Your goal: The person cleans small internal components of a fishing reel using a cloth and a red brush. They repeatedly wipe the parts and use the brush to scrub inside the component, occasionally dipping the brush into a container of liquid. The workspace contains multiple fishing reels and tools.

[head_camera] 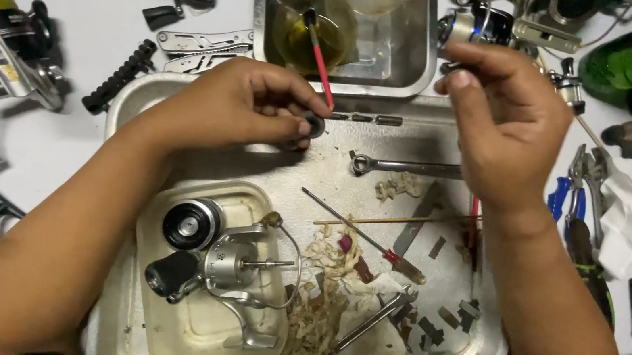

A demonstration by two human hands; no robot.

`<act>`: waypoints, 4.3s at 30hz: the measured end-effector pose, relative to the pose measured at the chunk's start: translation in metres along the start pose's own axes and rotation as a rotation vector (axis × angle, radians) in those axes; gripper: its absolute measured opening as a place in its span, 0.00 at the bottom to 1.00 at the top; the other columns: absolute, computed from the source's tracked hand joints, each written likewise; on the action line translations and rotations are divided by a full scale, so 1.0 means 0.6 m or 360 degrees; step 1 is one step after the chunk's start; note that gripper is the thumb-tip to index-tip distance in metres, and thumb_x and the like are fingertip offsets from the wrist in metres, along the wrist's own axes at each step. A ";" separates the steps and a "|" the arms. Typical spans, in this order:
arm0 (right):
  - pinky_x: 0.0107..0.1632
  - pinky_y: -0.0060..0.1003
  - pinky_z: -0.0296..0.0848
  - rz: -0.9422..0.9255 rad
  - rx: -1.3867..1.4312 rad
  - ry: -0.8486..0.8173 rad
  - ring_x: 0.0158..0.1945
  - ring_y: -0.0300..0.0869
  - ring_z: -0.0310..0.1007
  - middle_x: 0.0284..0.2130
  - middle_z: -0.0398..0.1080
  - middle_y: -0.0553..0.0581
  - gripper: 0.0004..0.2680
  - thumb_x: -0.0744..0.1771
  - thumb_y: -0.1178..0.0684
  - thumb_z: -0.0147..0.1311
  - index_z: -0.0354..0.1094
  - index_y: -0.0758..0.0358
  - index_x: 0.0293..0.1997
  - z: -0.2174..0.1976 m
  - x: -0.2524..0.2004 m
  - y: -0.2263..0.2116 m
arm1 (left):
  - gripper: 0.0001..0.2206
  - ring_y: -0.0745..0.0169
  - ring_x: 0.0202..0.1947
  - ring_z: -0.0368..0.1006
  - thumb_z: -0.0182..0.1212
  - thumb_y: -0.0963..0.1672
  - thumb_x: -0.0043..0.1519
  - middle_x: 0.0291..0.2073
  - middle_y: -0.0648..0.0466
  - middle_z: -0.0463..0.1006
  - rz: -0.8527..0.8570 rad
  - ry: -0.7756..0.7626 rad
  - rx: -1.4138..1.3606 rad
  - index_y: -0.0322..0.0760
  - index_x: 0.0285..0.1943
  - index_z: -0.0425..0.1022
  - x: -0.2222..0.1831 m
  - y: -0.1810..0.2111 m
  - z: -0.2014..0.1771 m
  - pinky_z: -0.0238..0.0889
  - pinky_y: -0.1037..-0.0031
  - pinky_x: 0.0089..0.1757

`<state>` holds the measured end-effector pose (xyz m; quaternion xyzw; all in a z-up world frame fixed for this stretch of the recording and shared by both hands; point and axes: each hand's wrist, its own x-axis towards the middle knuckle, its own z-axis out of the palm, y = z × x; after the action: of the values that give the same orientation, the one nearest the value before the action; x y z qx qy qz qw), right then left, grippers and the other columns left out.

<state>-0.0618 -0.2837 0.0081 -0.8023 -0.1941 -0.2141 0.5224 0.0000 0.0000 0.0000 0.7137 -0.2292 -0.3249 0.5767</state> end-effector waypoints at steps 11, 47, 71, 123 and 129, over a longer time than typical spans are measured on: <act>0.40 0.37 0.80 -0.0120 -0.0837 -0.0650 0.37 0.47 0.82 0.37 0.81 0.65 0.06 0.72 0.61 0.54 0.78 0.73 0.46 -0.101 -0.060 -0.026 | 0.11 0.66 0.41 0.82 0.62 0.37 0.61 0.36 0.49 0.82 -0.0195 0.0138 -0.0154 0.32 0.52 0.77 -0.003 0.002 0.003 0.77 0.80 0.48; 0.45 0.47 0.70 -0.0276 -0.0757 -0.0817 0.35 0.52 0.72 0.31 0.74 0.65 0.12 0.64 0.76 0.49 0.79 0.75 0.43 -0.109 -0.120 -0.101 | 0.06 0.71 0.44 0.80 0.62 0.41 0.67 0.41 0.56 0.80 -0.0157 0.0142 -0.0008 0.39 0.51 0.74 -0.011 -0.025 -0.018 0.81 0.81 0.49; 0.46 0.44 0.76 -0.0111 -0.1133 -0.0418 0.42 0.55 0.79 0.40 0.79 0.73 0.02 0.72 0.69 0.62 0.79 0.82 0.46 -0.155 -0.122 -0.091 | 0.17 0.67 0.39 0.82 0.67 0.37 0.57 0.37 0.48 0.84 0.0001 -0.0075 0.0037 0.31 0.55 0.77 0.020 0.057 -0.008 0.79 0.80 0.45; 0.47 0.47 0.60 -0.1125 -0.1036 -0.0511 0.42 0.52 0.71 0.41 0.74 0.57 0.07 0.71 0.50 0.55 0.75 0.59 0.40 0.025 -0.002 -0.023 | 0.19 0.71 0.43 0.84 0.66 0.38 0.56 0.42 0.51 0.88 0.0046 -0.0470 -0.0089 0.35 0.58 0.79 0.035 0.019 0.010 0.75 0.86 0.45; 0.46 0.46 0.62 -0.1392 -0.1035 -0.0429 0.41 0.50 0.72 0.41 0.75 0.55 0.03 0.70 0.53 0.62 0.75 0.56 0.39 0.023 -0.009 -0.015 | 0.19 0.65 0.43 0.85 0.65 0.37 0.57 0.44 0.48 0.87 0.0039 -0.0564 -0.0178 0.32 0.59 0.77 0.032 0.029 0.010 0.79 0.81 0.47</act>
<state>-0.0691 -0.2679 0.0067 -0.7871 -0.4977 -0.3551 0.0814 0.0097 -0.0213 0.0123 0.6094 -0.3174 -0.4507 0.5699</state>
